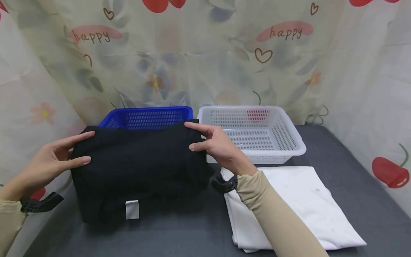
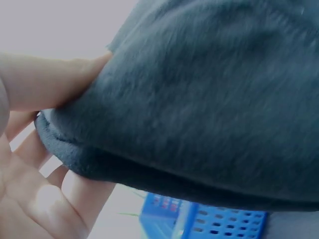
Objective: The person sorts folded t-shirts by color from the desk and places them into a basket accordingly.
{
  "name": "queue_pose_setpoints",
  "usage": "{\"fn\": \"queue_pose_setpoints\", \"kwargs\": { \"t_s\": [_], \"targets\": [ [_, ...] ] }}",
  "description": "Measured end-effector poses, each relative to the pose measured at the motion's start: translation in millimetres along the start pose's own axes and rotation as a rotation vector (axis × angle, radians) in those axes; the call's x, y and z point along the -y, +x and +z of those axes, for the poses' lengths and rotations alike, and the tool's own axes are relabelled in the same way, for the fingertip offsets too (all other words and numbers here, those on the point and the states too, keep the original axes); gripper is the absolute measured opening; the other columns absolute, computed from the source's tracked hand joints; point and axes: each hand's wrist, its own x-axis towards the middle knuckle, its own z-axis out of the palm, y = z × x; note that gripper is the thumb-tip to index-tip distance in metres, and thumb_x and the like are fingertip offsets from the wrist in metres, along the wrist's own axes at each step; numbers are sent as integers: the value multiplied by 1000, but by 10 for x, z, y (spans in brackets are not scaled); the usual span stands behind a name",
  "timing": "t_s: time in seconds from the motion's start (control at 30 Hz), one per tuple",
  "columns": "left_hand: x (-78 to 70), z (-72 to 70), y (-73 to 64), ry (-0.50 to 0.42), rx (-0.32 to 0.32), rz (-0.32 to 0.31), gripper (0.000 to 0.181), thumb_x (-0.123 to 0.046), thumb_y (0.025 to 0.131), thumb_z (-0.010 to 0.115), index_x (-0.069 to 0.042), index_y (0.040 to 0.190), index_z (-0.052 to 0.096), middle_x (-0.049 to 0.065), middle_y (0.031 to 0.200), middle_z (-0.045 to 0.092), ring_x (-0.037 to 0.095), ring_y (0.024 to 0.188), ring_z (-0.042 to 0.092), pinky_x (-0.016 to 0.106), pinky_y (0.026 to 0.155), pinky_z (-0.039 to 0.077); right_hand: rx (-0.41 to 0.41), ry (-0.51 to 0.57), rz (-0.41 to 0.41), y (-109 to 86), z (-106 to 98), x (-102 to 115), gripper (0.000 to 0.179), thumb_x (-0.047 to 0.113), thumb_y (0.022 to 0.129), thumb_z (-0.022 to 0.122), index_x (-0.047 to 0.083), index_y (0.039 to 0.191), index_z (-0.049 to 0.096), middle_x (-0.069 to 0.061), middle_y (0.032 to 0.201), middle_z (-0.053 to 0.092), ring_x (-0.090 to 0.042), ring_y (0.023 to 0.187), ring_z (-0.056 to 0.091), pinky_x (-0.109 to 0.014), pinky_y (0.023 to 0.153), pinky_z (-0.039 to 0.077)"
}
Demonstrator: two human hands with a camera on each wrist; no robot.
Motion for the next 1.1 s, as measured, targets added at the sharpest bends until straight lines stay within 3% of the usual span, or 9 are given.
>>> {"fn": "queue_pose_setpoints", "kwargs": {
  "t_s": [0.07,0.13,0.27,0.43,0.53,0.67,0.8,1.0,1.1],
  "targets": [
    [-9,-49,124,11,-7,-13,62,-23,95,69,-33,150,43,1,153,36,4,112,54,18,77,49,-7,-13,-14,95,-16,47,63,-13,86,64,10,144,52,-16,132,58,-26,114,59,-35,87,52],
    [-16,-109,249,7,0,-21,63,-25,95,69,-33,151,42,4,155,34,4,120,51,18,82,49,-6,-11,-29,209,-36,84,63,-15,87,62,9,145,51,-15,136,56,-27,117,57,-36,88,52],
    [-41,-263,510,-21,17,-35,65,-27,94,69,-33,152,40,8,153,36,7,120,53,20,83,50,-14,17,-28,450,-66,174,63,-15,89,61,11,146,50,-7,145,47,-25,125,51,-39,97,47],
    [-35,-456,901,36,32,-89,70,-33,93,70,-32,154,36,12,154,34,26,130,47,24,86,50,-77,44,-6,795,-100,192,66,-19,88,59,13,145,52,-4,147,43,-24,127,49,-41,101,43],
    [20,-507,1147,68,91,-122,71,-20,96,67,-26,156,30,17,156,28,35,137,36,39,96,47,-112,-46,-16,1010,-108,99,72,-24,85,53,12,147,48,-6,151,38,-23,131,45,-39,100,43],
    [116,-493,1424,169,184,-159,75,2,95,60,-17,158,25,24,158,19,43,141,22,58,101,38,-156,-259,-5,1244,-99,-62,79,-26,83,48,13,151,42,-8,156,31,-20,138,34,-32,92,42],
    [183,-451,1598,285,248,-173,75,8,92,57,-8,157,24,31,156,13,50,139,20,55,91,43,-203,-365,20,1405,-94,-195,82,-25,82,46,14,153,38,-9,157,27,-18,137,32,-31,83,38],
    [246,-425,1752,341,271,-169,73,13,90,55,-2,155,25,33,156,6,49,134,27,41,65,42,-250,-322,73,1539,-77,-308,82,-24,84,44,16,155,33,-11,158,24,-20,131,36,-30,81,39],
    [294,-435,1786,362,269,-171,73,14,89,55,1,154,25,36,154,6,48,100,47,38,58,40,-218,-321,97,1580,-63,-341,82,-22,86,44,16,156,30,-11,160,19,-20,135,33,-30,81,40]
  ]
}}
